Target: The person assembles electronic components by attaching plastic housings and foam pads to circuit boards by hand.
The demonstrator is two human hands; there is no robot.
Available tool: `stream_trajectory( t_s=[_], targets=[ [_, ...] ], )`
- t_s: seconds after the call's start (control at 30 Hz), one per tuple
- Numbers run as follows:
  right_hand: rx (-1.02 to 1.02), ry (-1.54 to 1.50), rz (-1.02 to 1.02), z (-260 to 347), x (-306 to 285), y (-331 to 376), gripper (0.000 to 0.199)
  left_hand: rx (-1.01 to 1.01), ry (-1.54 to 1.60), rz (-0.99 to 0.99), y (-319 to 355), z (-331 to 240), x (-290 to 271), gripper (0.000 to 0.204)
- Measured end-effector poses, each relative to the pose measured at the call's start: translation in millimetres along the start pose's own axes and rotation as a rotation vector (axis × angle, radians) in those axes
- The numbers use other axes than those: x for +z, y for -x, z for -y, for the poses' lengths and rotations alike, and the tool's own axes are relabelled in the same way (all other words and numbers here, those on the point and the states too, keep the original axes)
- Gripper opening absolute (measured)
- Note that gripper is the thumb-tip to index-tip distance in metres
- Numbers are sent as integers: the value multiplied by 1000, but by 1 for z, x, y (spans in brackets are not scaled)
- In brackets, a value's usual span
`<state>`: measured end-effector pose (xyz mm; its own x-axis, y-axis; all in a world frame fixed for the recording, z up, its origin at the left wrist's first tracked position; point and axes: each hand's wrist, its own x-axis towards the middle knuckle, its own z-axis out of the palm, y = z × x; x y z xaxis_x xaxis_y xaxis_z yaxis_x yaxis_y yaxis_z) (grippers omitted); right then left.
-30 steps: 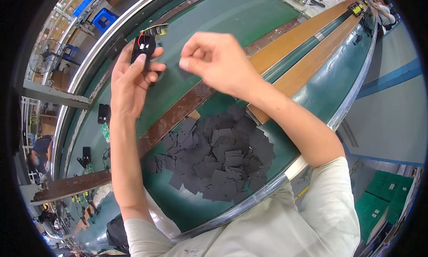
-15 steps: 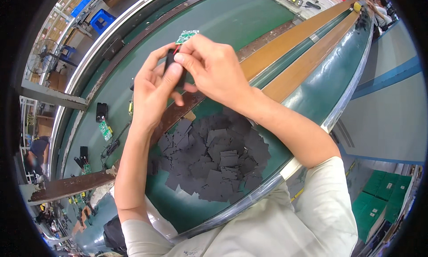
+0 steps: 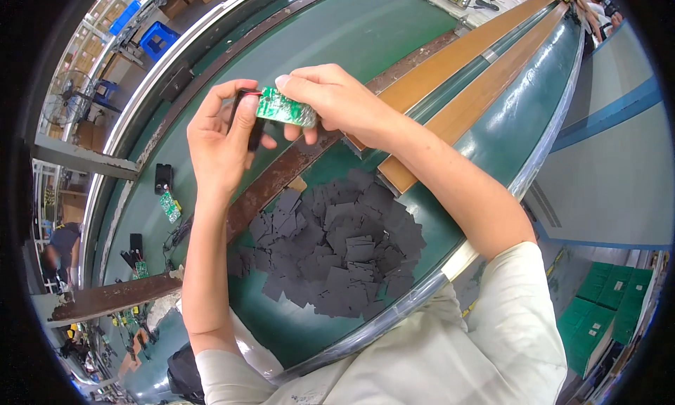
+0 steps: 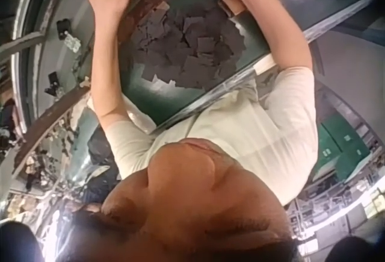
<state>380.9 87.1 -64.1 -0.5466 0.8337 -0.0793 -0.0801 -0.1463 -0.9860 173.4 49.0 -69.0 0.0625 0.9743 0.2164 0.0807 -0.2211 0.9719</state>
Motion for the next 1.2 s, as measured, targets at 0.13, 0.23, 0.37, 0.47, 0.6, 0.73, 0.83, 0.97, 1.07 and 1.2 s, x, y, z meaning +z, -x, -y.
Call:
stream_trajectory(
  t_s=[0.13,0.23,0.37,0.47,0.6,0.73,0.83,0.97,1.07,1.2],
  targets=[
    [81,13,65,-1,-7,-3,41,20,-18,-34,-2,-4,4,23],
    [105,-45,43,-3,-8,-4,41,94,-58,-102,1,-1,6,21],
    [169,-132,142,-2,-9,-4,39,599,-546,-232,-6,15,-1,21],
    [-85,279,-37,-12,10,-1,33,739,-733,-272,-7,22,0,21],
    [-643,707,-363,-18,28,2,30,532,-590,-260,-4,24,4,22],
    [-582,726,-418,-11,28,5,29,397,-427,-227,0,19,11,24],
    [-546,745,-460,-11,22,3,28,194,-296,-169,10,9,20,29],
    [-656,823,-511,-18,20,1,32,62,252,5,19,1,29,37],
    [-787,857,-508,-27,27,-4,38,77,288,-61,16,10,28,41],
    [-683,566,-351,-25,37,-3,47,34,333,-229,3,13,17,37]
  ],
)
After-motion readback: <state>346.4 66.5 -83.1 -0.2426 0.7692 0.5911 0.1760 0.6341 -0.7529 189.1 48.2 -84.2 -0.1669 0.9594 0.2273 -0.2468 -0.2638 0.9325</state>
